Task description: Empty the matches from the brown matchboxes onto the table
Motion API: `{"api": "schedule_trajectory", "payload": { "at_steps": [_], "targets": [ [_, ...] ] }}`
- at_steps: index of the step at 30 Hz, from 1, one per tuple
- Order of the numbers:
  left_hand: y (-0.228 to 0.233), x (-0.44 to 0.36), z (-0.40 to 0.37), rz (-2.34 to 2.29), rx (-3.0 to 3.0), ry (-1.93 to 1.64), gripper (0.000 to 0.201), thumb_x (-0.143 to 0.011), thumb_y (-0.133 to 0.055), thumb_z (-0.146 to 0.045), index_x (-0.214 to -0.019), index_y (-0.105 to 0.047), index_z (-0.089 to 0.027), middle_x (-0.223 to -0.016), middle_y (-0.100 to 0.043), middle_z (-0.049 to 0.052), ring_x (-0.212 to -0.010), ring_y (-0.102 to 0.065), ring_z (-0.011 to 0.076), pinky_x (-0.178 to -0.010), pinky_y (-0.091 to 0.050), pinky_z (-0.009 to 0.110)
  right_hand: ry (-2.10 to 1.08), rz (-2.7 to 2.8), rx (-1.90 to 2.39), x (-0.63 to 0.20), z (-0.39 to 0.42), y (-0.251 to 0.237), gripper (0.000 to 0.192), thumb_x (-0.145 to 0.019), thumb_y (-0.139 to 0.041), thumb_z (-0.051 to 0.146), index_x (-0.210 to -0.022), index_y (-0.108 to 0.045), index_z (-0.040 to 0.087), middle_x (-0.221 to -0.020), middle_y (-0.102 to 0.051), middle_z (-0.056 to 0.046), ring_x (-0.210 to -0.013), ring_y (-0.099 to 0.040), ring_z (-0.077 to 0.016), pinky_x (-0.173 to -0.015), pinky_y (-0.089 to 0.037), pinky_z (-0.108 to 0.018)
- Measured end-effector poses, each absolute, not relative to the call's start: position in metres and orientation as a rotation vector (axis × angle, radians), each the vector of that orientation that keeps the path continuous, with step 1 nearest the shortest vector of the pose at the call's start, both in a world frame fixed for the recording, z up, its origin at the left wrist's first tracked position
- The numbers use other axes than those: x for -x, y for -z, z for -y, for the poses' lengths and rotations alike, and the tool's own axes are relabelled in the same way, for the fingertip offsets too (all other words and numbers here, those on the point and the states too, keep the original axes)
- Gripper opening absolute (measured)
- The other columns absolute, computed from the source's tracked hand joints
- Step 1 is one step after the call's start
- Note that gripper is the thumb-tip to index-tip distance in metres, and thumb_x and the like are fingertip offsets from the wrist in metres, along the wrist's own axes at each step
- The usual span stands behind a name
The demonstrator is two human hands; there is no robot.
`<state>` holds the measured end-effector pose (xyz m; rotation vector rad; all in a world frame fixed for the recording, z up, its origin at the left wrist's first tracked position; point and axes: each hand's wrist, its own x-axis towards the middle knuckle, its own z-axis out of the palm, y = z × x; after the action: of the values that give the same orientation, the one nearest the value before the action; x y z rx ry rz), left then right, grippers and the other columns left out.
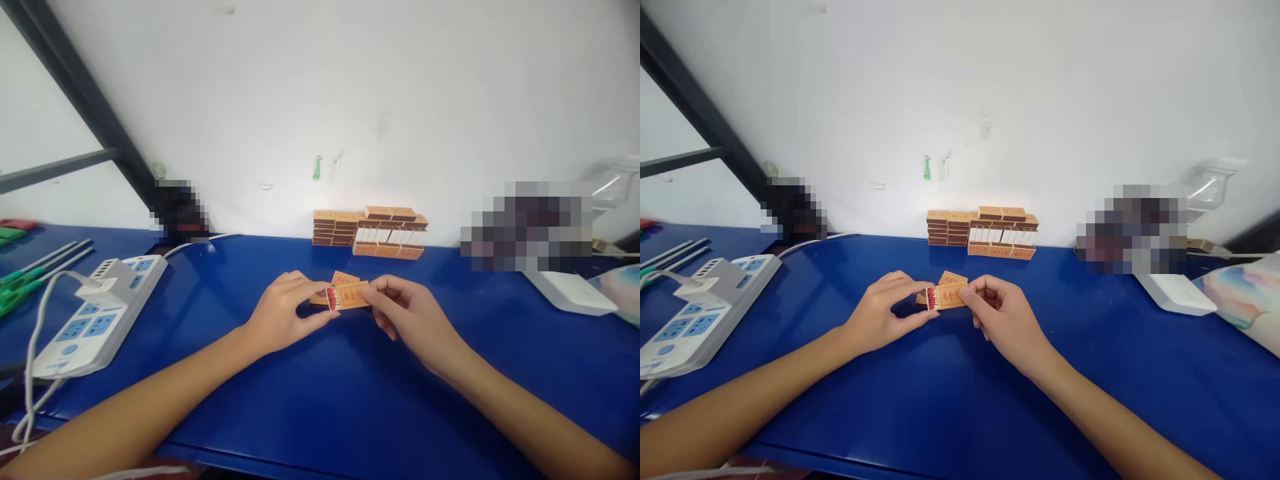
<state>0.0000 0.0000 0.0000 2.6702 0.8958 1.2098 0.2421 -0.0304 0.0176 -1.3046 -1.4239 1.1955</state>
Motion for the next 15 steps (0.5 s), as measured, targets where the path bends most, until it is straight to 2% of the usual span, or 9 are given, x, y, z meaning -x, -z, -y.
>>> {"api": "schedule_trajectory", "payload": {
  "at_steps": [6,10,13,15],
  "targets": [
    [-0.004,0.003,-0.004,-0.917,-2.565,-1.236,0.033,-0.090,-0.080,-0.037,-0.118,-0.073,-0.020,-0.104,-0.079,0.007,-0.088,-0.069,0.0208,-0.084,-0.056,0.038,-1.152,1.322,1.299,-0.258,0.024,-0.021,0.041,-0.083,-0.077,0.059,-0.079,-0.063,0.021,-0.058,-0.056,0.003,-0.048,-0.046,-0.0099,-0.043,-0.036,-0.022],
    [-0.005,0.011,-0.012,-0.977,-2.474,-1.234,0.031,-0.089,-0.082,-0.035,-0.115,-0.075,-0.021,-0.105,-0.079,0.006,-0.089,-0.069,0.0200,-0.082,-0.057,0.036,-0.960,1.146,1.348,-0.293,-0.001,-0.018,0.038,-0.076,-0.082,0.054,-0.077,-0.063,0.022,-0.057,-0.052,0.004,-0.049,-0.045,-0.0109,-0.043,-0.033,-0.023],
    [-0.004,0.016,-0.017,-1.021,-2.465,-1.219,0.030,-0.089,-0.081,-0.037,-0.114,-0.075,-0.021,-0.102,-0.079,0.005,-0.088,-0.068,0.0198,-0.080,-0.057,0.036,-0.807,1.190,1.561,-0.333,-0.023,-0.014,0.042,-0.074,-0.080,0.058,-0.070,-0.060,0.022,-0.055,-0.050,0.003,-0.048,-0.041,-0.0110,-0.044,-0.028,-0.025],
    [-0.003,0.018,-0.019,-1.047,-2.470,-1.220,0.030,-0.088,-0.082,-0.039,-0.110,-0.076,-0.020,-0.101,-0.079,0.006,-0.088,-0.068,0.0202,-0.081,-0.057,0.037,-0.825,1.480,1.782,-0.360,-0.034,-0.013,0.048,-0.081,-0.073,0.064,-0.064,-0.059,0.021,-0.052,-0.050,0.001,-0.047,-0.039,-0.0118,-0.047,-0.029,-0.028]
  ]
}}
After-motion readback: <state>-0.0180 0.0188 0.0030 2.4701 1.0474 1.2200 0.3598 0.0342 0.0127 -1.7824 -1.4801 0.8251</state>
